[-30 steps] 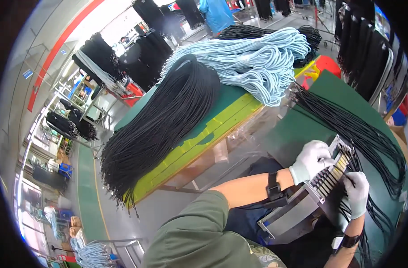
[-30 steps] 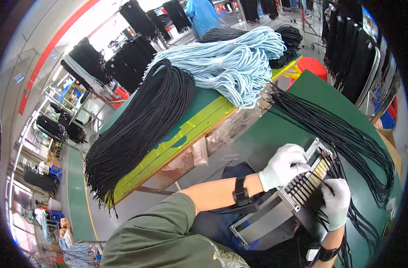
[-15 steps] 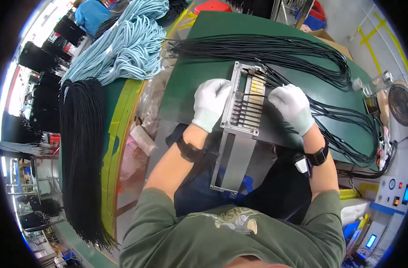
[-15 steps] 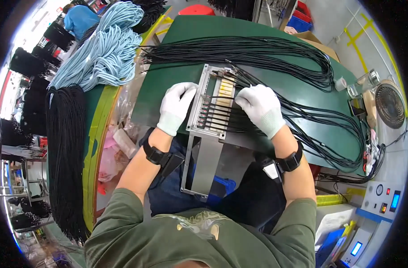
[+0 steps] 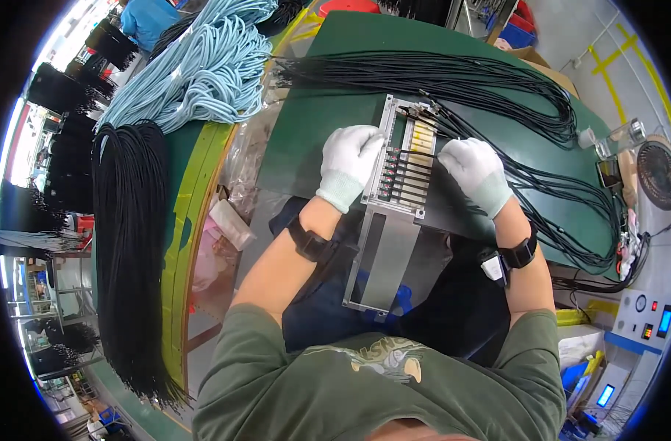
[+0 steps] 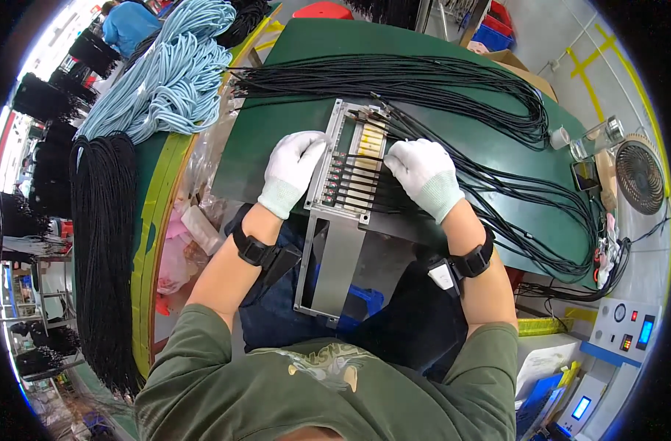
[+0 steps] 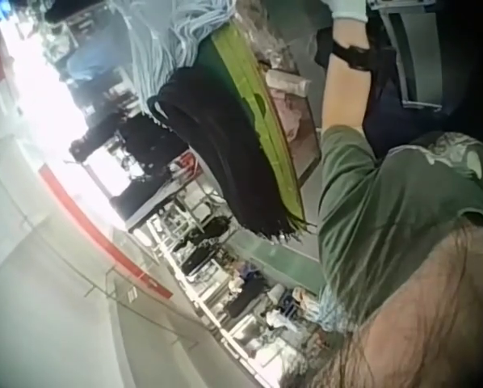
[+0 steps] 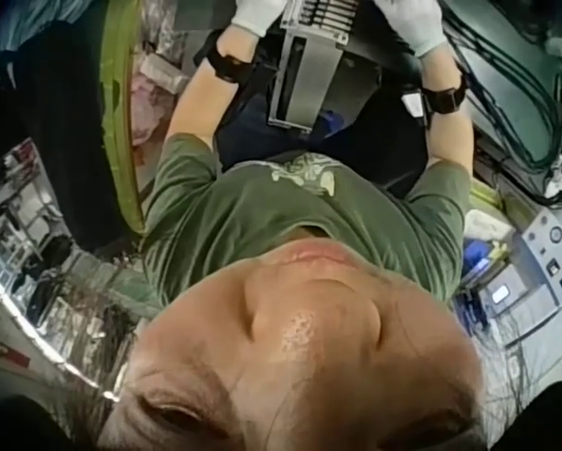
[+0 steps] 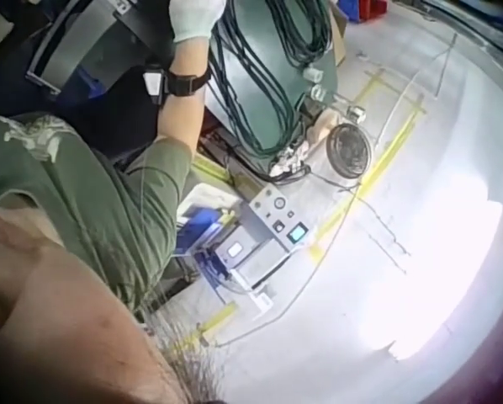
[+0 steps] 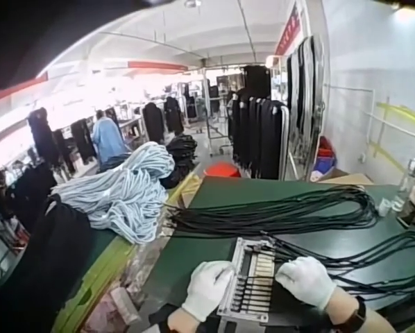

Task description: The person places a metal fixture onto the machine, retrieves a bundle of black cables, and inserts the cable ends one at a time into the fixture slots before removing the loaded fixture.

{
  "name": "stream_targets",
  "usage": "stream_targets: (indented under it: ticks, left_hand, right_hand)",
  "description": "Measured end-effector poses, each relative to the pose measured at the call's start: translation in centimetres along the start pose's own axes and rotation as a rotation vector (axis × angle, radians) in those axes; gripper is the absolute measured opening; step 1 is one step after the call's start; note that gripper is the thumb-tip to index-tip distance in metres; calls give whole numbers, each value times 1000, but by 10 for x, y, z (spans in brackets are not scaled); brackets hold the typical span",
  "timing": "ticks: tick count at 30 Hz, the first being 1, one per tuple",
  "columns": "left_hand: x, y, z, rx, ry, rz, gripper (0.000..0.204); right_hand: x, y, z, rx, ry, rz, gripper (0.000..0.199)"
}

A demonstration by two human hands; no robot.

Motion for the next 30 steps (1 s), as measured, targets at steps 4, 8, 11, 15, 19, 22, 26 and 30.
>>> stream_targets:
  ticks: [4, 8, 11, 15, 19, 22, 26, 30]
  left_hand:
    - [-2, -2, -3, 15, -27, -10, 19]
    - [-4, -7, -1, 32, 11, 18, 19]
    - [-9, -8, -4, 21, -20, 12, 20]
    - [1, 1, -32, -150, -276, -37, 29]
    - [7, -8, -61, -334, -325, 263, 32]
    - [9, -31, -58, -326, -331, 158, 26]
    - [15, -27, -55, -242, -288, 45, 22]
    - [-3, -8, -39, -61, -164, -44, 18]
  right_hand:
    - [-1, 1, -2, 36, 16, 28, 19]
    - [-2, 3, -2, 36, 4, 43, 19]
    - [-6, 2, -2, 30, -12, 71, 14]
    - [-14, -6, 9, -12, 91, -38, 19]
    - [-8, 1, -10, -133, 64, -80, 14]
    - [-12, 17, -26, 179, 14, -97, 22]
    - [-18, 5, -43, 324, -40, -68, 19]
    - [-19, 18, -27, 121, 21, -209, 16]
Point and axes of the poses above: each hand's wrist, its own x-axis away from the middle knuckle, its own y-axis out of the back of the hand, z = x × y, the point moved 7 cm from there along -x, towards the middle knuckle, and after that the axes turned 13 degrees about -x, right-handed, at the moved point
